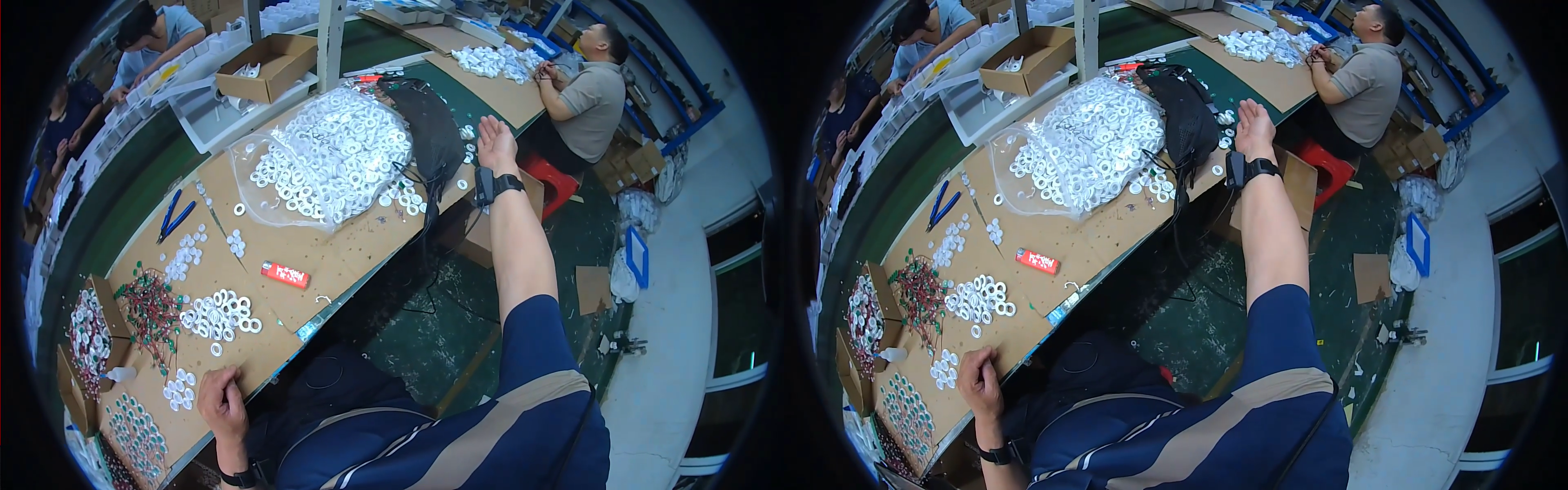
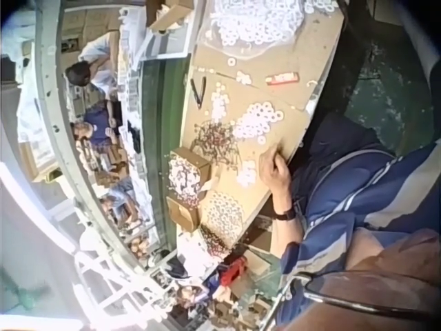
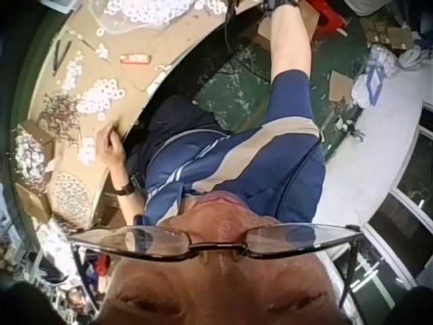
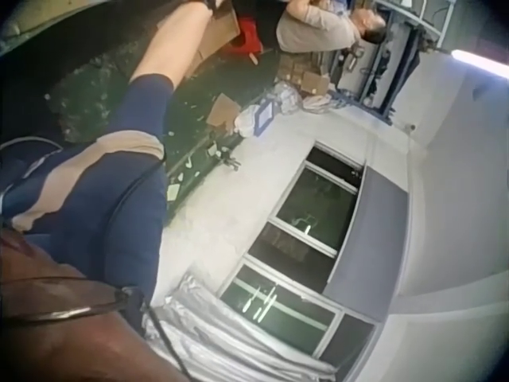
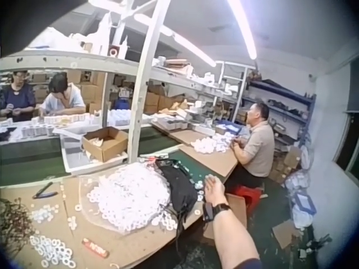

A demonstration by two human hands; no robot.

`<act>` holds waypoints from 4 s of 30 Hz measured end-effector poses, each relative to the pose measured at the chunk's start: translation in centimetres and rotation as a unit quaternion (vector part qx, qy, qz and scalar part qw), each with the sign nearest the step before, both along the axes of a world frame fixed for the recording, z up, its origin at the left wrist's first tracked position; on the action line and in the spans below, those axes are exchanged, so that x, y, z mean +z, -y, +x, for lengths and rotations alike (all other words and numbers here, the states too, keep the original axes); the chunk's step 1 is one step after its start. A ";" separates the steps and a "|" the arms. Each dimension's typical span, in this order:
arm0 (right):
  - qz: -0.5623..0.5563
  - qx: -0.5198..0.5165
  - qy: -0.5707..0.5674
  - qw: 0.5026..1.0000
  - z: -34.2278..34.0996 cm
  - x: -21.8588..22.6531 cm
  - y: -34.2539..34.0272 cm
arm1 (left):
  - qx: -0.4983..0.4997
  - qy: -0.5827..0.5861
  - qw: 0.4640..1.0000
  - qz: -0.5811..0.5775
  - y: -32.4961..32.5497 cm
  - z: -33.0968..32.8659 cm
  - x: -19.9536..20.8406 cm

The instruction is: The person picks up a white plastic ring and a small metal disc by hand, fits the disc into the ring, and places the assembled unit onto the table, repeating the process.

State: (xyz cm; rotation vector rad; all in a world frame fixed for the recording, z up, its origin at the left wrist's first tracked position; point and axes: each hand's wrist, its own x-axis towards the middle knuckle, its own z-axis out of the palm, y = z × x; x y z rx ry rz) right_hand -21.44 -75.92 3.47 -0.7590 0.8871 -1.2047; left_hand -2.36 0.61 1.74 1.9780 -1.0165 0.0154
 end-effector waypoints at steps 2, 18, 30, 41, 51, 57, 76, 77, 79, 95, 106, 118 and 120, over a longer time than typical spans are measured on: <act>-0.019 -0.013 0.025 0.999 -0.3 0.4 -0.3 | -0.001 0.000 1.000 -0.002 0.1 0.0 0.0; -0.157 0.139 0.161 0.964 4.4 5.6 -20.3 | 0.008 -0.039 0.998 -0.050 -0.3 0.3 -1.3; -0.123 0.431 0.046 0.893 9.1 6.2 -43.0 | 0.021 -0.032 0.996 -0.077 0.4 -0.3 -0.1; -0.595 0.416 -0.206 0.656 12.2 1.4 -54.7 | 0.069 0.108 0.991 -0.048 -1.7 -0.9 0.9; -0.705 0.331 -0.286 0.559 14.2 -0.4 -58.3 | 0.052 0.123 0.990 -0.038 -2.7 -1.2 0.1; -0.697 0.355 -0.216 0.584 14.3 -1.0 -57.9 | 0.098 0.157 0.982 -0.029 -3.8 -1.2 0.7; -0.646 0.331 -0.230 0.648 16.2 1.5 -56.0 | 0.060 0.159 0.985 0.006 -1.4 -1.1 0.1; -0.671 0.326 -0.234 0.623 17.2 2.0 -55.7 | 0.052 0.147 0.988 0.008 -1.4 -1.1 0.2; -0.690 0.319 -0.235 0.605 19.3 2.0 -55.5 | 0.056 0.151 0.987 0.001 -1.3 -1.1 0.3; -0.689 0.387 -0.296 0.536 22.3 1.7 -53.6 | 0.072 0.148 0.986 -0.026 -1.3 -1.0 0.2; -0.639 0.432 -0.386 0.507 27.5 2.9 -52.2 | 0.075 0.147 0.986 -0.030 -1.1 -0.7 0.2; -0.629 0.442 -0.354 0.533 25.6 4.2 -52.0 | 0.094 0.113 0.988 -0.056 -1.0 -0.9 0.1; -0.541 0.504 -0.327 0.588 23.3 5.8 -53.1 | 0.102 0.092 0.989 -0.053 -1.3 -0.8 0.1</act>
